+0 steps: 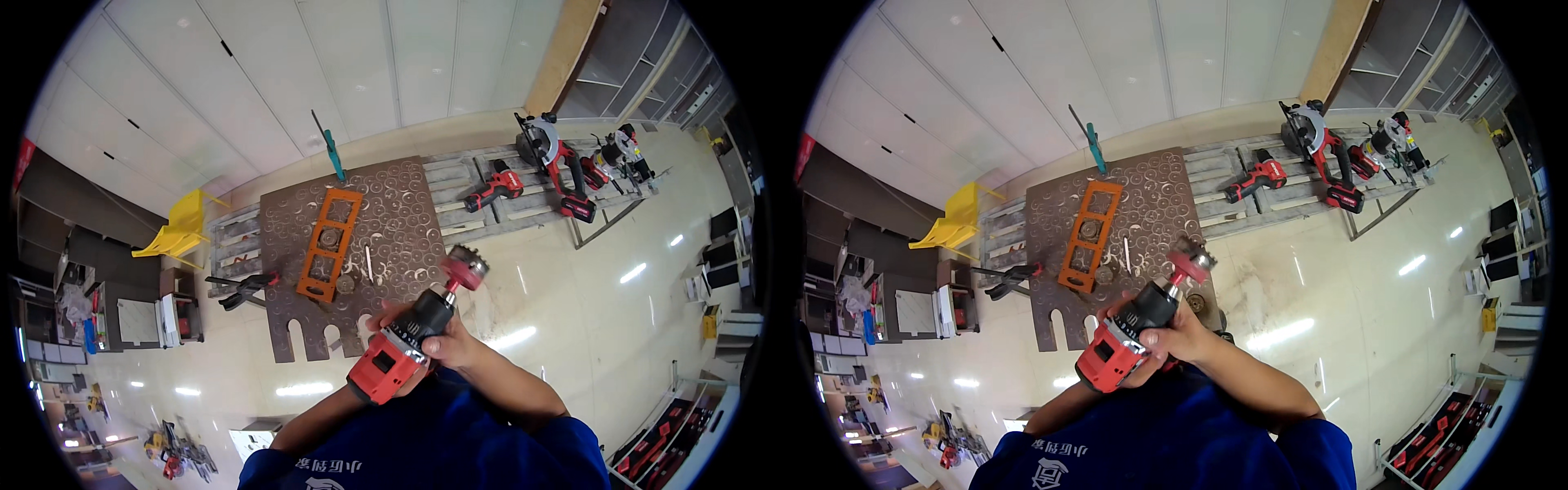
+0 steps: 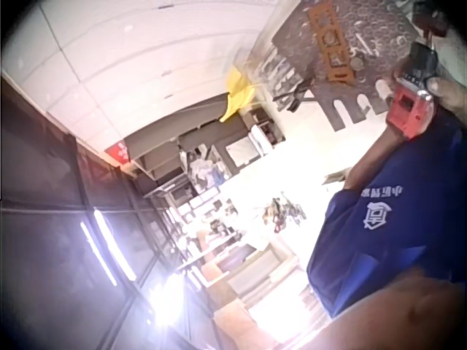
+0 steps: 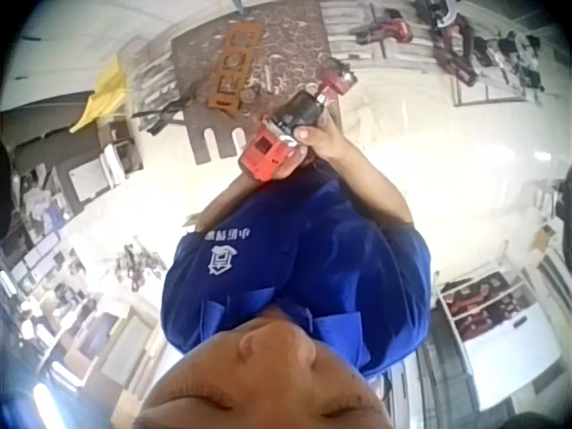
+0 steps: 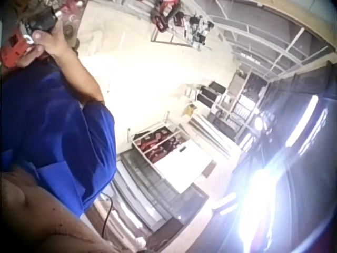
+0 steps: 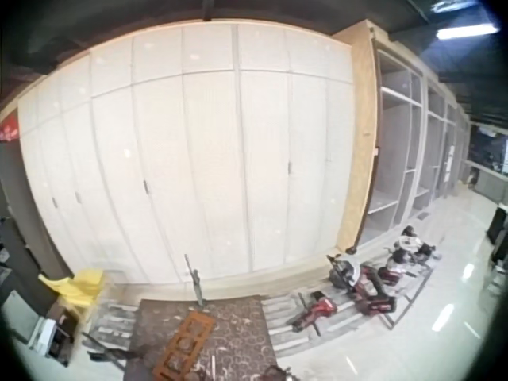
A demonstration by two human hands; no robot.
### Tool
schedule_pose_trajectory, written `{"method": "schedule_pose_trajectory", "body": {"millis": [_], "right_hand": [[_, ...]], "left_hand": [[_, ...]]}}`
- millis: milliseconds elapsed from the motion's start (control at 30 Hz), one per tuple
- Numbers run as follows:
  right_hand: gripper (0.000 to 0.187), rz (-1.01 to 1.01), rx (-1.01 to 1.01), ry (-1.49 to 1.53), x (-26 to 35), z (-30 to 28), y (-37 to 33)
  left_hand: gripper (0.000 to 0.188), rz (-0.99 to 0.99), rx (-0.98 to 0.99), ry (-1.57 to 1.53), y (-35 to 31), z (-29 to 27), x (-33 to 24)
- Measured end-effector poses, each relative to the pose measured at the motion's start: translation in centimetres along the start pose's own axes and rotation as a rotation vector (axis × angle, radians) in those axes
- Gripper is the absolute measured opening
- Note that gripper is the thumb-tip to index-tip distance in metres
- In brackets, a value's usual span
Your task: The person uses a red cordless drill to create holes in a large, patterned board resting on a workbench. The person positions the drill at various marked spots on the board and drills through the material, occasionally adjusting the board's position.
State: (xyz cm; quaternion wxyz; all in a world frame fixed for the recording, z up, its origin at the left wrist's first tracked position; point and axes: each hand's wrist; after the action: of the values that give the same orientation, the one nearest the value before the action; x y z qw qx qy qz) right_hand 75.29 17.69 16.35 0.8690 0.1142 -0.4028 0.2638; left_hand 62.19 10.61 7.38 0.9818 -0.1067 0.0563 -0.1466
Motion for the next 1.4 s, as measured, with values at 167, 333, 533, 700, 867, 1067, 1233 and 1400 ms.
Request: {"method": "schedule_pose_trajectory", "body": {"millis": [167,333,533,700,867,1067,1233,1400], "right_hand": [[0.029,0.071,-0.186,0.233,-1.2,-0.8,-1.8],[0.031,-0.010,-0.025,-0.029,0.5,0.9,-2.9],[0.055,-0.027,0.338,0.104,1.4,-0.4,-2.6],[0.050,-0.020,0.179,0.003,-0.2,-0.1,-3.8],[0.040,-0.033,-0.008,-0.083,0.3,1.4,-5.1],[0.051,-0.348,0.213,-0.047,-0.1,1.6,-3.6],[0.055,-0.206,0.321,-0.054,0.9,1.0,-3.2],[0.053,-0.140,0.184,0.084,0.0,1.0,-4.2]], "left_hand": [[0.040,0.046,0.124,-0.247,1.2,-0.6,2.4],[0.043,0.104,0.320,-0.603,1.4,-2.0,4.7],[0.042,-0.215,-0.143,-0.350,-1.4,-4.3,0.2],[0.055,0.467,-0.146,-0.050,0.7,-5.8,4.2],[0.058,0.096,-0.109,-0.013,-0.8,-5.6,2.8],[0.057,-0.169,-0.136,0.081,-2.4,-5.0,-0.8],[0.057,-0.217,-0.153,0.123,-2.7,-5.0,-1.4],[0.056,-0.262,-0.169,0.134,-2.7,-4.9,-1.6]]}}
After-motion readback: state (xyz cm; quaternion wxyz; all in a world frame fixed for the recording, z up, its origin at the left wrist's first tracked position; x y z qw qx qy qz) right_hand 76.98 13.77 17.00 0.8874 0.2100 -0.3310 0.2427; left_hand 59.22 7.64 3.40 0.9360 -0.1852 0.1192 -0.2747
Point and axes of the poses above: each hand's wrist, its own y-axis towards the middle knuckle, its own z-axis out of the palm, x = y × z, and after that the axes turned 9 degrees about -x, right-handed
